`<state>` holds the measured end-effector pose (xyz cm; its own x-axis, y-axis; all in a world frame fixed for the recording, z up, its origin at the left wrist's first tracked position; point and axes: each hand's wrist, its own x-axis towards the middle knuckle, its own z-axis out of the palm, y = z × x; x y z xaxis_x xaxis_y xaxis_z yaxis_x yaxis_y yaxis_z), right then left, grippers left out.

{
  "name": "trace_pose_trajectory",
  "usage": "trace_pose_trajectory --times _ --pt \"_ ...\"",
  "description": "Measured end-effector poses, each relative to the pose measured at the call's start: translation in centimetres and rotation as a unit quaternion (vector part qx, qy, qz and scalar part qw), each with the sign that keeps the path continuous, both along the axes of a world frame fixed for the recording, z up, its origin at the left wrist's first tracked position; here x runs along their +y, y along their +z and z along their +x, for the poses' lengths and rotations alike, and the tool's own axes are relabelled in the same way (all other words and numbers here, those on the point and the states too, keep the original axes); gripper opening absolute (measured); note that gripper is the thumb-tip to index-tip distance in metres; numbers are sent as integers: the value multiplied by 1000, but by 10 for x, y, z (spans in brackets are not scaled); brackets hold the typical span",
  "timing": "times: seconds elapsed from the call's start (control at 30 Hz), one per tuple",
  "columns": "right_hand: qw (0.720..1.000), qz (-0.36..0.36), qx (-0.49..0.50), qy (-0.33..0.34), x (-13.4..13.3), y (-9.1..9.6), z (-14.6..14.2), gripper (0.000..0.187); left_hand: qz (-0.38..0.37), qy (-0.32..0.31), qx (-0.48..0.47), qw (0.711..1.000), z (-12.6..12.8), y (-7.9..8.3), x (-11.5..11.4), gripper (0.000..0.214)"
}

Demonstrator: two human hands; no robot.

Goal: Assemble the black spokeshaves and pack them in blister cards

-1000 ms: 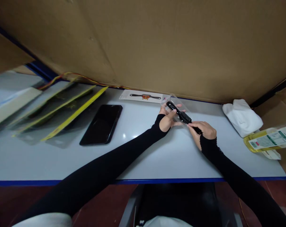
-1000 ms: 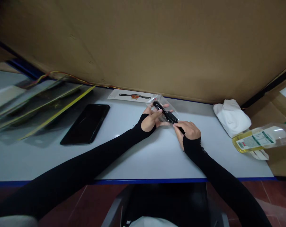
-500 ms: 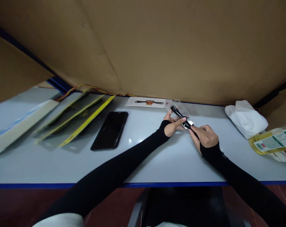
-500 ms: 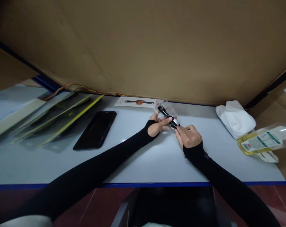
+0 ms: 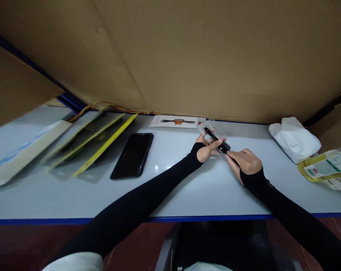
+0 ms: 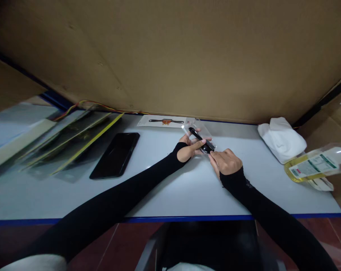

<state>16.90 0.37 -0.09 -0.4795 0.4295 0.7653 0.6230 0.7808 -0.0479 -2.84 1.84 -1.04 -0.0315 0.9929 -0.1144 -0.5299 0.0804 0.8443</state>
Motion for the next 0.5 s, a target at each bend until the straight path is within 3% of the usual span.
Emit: trace_pose_trajectory --times 0.27,0.5 --pt "998 -19 -61 2 -5 -2 5 11 17 10 54 998 3 -3 -3 89" --pt "999 -40 -31 -15 -9 3 -2 12 22 13 48 999 4 -2 -4 93"
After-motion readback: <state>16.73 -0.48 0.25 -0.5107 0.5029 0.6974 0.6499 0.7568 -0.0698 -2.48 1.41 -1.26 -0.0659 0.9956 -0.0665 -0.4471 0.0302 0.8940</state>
